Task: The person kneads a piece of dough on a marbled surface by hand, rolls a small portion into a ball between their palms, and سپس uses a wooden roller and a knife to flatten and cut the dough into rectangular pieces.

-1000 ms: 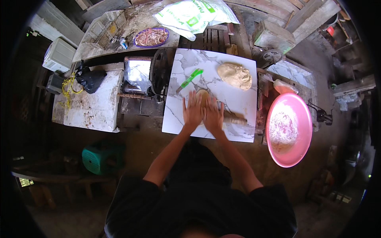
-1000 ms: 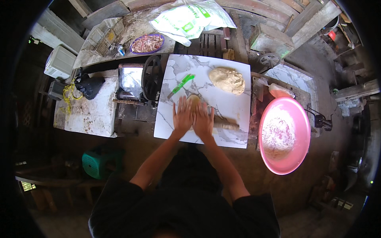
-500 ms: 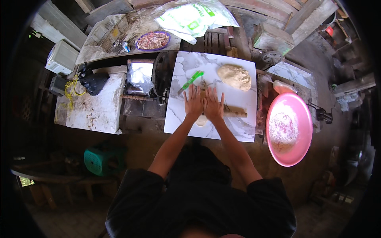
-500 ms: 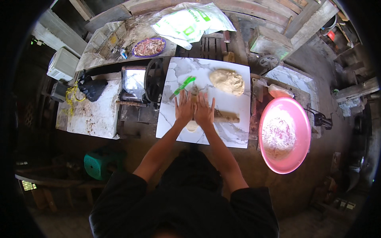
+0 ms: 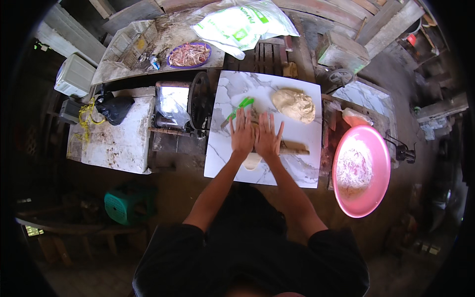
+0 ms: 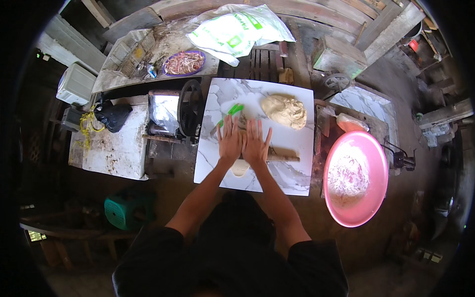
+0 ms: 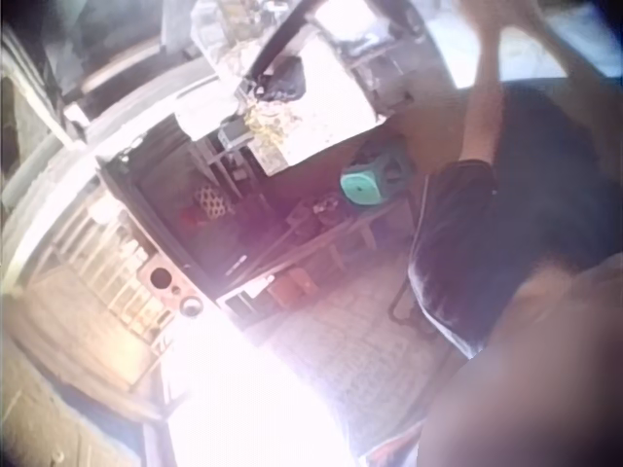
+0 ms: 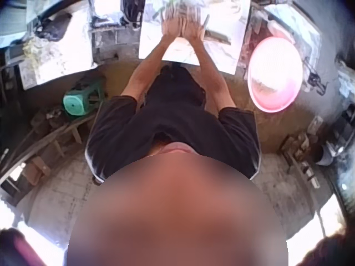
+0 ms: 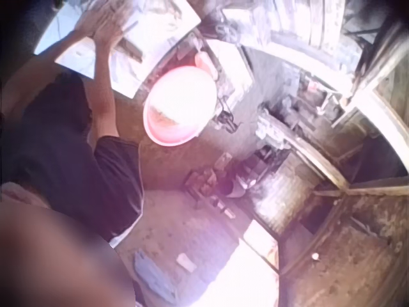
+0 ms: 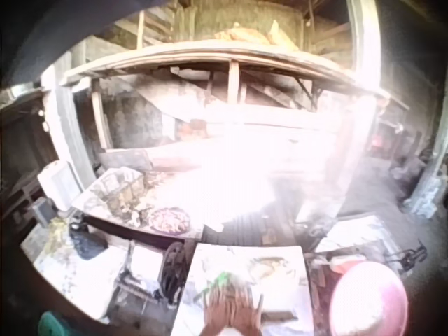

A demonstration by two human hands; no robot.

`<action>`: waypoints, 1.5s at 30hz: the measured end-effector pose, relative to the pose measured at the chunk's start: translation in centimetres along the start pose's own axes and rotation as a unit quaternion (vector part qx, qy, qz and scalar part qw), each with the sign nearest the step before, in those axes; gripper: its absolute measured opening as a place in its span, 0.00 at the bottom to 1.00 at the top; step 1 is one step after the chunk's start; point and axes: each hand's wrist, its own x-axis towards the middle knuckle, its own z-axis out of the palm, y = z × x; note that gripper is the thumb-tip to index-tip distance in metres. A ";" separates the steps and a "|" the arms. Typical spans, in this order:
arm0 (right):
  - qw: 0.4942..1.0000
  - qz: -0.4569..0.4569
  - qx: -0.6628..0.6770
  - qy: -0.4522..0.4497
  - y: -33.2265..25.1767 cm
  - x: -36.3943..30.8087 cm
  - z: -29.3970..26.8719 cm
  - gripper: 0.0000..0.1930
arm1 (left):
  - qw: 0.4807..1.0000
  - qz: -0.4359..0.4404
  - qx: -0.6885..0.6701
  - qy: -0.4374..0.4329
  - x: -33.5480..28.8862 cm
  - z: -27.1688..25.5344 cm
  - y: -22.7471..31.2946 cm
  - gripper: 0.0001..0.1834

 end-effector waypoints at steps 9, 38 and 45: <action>1.000 -0.009 0.018 -0.020 -1.4 -2.7 -0.9 0.25 | 0.999 0.028 -0.027 0.023 -3.1 -0.1 -0.7 0.26; 0.995 0.093 0.043 0.014 8.0 -5.1 0.3 0.22 | 0.917 0.256 -0.280 -0.121 -0.3 3.0 -4.5 0.16; 0.995 0.086 0.059 0.007 8.1 -4.8 0.4 0.22 | 0.925 0.339 -0.147 -0.090 -0.5 3.0 -4.1 0.19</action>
